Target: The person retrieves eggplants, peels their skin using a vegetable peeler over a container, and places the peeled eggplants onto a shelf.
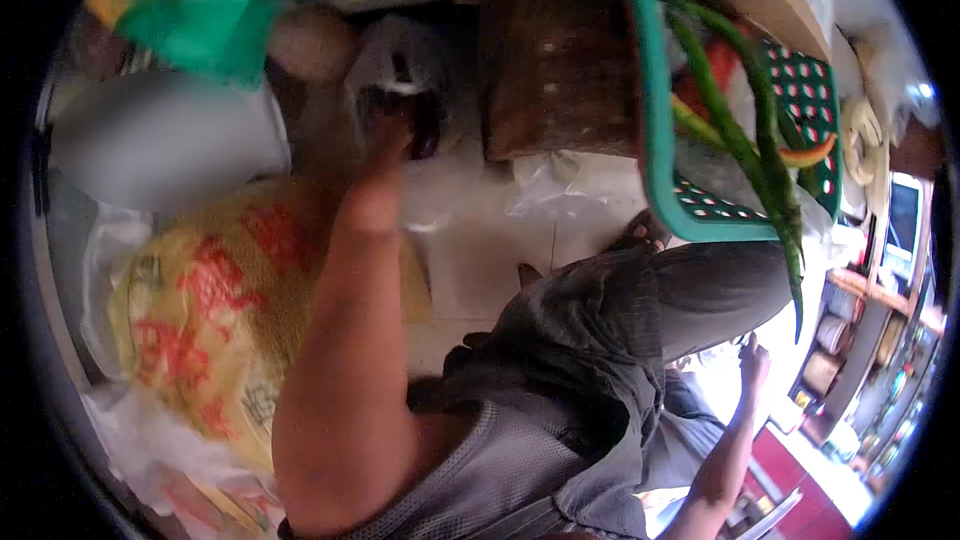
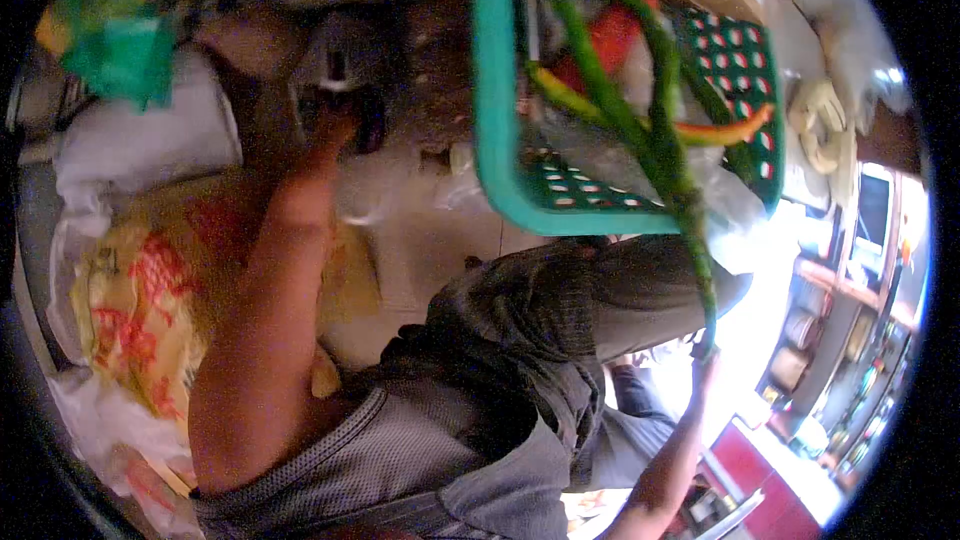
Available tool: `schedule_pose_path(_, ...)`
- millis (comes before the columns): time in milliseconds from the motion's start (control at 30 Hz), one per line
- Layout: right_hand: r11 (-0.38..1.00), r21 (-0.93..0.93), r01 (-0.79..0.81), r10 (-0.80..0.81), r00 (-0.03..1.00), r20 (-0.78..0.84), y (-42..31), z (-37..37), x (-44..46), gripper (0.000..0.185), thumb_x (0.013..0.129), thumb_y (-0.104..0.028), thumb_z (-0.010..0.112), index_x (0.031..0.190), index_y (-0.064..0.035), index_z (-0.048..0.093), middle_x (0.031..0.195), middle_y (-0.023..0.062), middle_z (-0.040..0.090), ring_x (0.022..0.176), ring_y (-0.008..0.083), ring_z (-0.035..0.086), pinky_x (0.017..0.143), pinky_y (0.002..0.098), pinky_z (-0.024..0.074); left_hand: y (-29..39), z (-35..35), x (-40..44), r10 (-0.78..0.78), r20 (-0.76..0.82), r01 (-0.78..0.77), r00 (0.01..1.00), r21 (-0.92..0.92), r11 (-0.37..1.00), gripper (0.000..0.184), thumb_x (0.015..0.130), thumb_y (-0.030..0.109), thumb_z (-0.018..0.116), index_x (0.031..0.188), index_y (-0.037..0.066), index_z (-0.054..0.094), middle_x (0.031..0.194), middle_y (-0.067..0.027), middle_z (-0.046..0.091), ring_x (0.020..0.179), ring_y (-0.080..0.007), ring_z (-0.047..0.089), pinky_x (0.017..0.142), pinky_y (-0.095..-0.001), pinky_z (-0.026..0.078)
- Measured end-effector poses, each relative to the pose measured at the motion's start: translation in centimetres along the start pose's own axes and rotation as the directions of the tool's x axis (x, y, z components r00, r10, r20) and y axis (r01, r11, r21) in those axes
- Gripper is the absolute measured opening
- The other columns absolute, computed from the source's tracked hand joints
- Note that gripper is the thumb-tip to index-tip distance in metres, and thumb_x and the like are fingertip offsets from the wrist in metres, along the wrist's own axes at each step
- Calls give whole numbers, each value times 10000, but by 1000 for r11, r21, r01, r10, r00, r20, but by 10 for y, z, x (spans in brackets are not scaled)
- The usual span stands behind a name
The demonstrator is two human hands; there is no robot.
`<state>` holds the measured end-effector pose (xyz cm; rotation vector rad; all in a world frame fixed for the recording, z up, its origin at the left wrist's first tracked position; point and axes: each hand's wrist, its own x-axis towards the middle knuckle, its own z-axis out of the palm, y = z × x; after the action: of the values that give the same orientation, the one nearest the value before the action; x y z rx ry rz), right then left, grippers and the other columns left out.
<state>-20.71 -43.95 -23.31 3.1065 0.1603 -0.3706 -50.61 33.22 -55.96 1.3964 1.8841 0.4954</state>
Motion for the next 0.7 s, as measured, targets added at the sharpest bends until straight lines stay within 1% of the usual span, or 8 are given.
schedule_pose_path(67, 923, 306, -232, 227, 972, 54, 38, 11, 28, 731, 1028, -589, 379, 652, -20, 642, 468, 40, 462, 456, 172, 499, 462, 355, 404, -8, -4, -4, 111, 64, -109, 992, -28, 994, 455, 927, 281, 611, 1340, 93, 581, 1327, -266, 576, 1235, -391, 567, 1028, -502, 470)
schedule_pose_path(133, 662, 653, -368, 376, 917, 135, 31, -20, 28, 567, 1033, -559, 429, 818, -77, 636, 547, -16, 441, 464, 103, 435, 412, 293, 349, -4, 4, -11, 218, 171, -195, 961, -140, 971, 452, 925, 254, 619, 1341, 82, 574, 1331, -258, 576, 1229, -384, 569, 1016, -503, 480)
schedule_pose_path(167, 482, 780, -400, 447, 878, 174, 25, -36, 28, 492, 1036, -544, 454, 902, -105, 632, 586, -43, 430, 468, 69, 403, 388, 262, 321, -2, 3, -13, 254, 224, -205, 941, -220, 954, 451, 924, 240, 623, 1341, 77, 570, 1333, -254, 576, 1226, -381, 570, 1010, -504, 484)
schedule_pose_path(233, 456, 854, -250, 394, 917, 58, -47, -96, 14, 399, 1009, -478, 541, 976, -87, 618, 616, -73, 397, 479, 55, 384, 410, 249, 346, 7, -1, -19, 299, 315, -154, 901, -410, 899, 450, 921, 213, 631, 1341, 67, 563, 1338, -247, 576, 1219, -375, 572, 998, -505, 493)
schedule_pose_path(300, 648, 757, -87, 312, 936, -160, -88, -142, 24, 422, 913, -480, 705, 948, -63, 645, 629, -52, 441, 525, 74, 446, 481, 273, 405, 12, -7, -24, 334, 373, -78, 866, -558, 826, 450, 919, 186, 638, 1342, 56, 557, 1342, -239, 576, 1213, -369, 573, 985, -506, 503)
schedule_pose_path(433, 843, 464, 272, 82, 788, -610, -119, -201, 68, 419, 875, -407, 748, 848, 0, 655, 687, 64, 613, 620, 163, 558, 587, 321, 447, 18, -33, -32, 378, 446, 52, 811, -699, 713, 453, 915, 132, 654, 1343, 35, 543, 1351, -224, 576, 1200, -356, 577, 961, -509, 521)
schedule_pose_path(567, 953, 65, 296, -135, 606, -784, -166, -256, 102, 373, 896, -405, 705, 961, -38, 692, 883, 165, 691, 796, 339, 676, 717, 452, 521, 41, -67, -71, 304, 483, 152, 821, -698, 699, 410, 916, 159, 639, 1300, 41, 555, 1292, -183, 597, 1132, -321, 593, 901, -481, 531)
schedule_pose_path(700, 990, 94, 107, -19, 756, -655, -145, -281, 159, 428, 880, -466, 686, 1027, -66, 717, 993, 166, 711, 954, 368, 689, 798, 475, 540, 56, -79, -121, 8, 595, 482, 804, -658, 579, 341, 931, 372, 545, 1126, 107, 631, 1038, -53, 679, 887, -204, 652, 712, -366, 534)
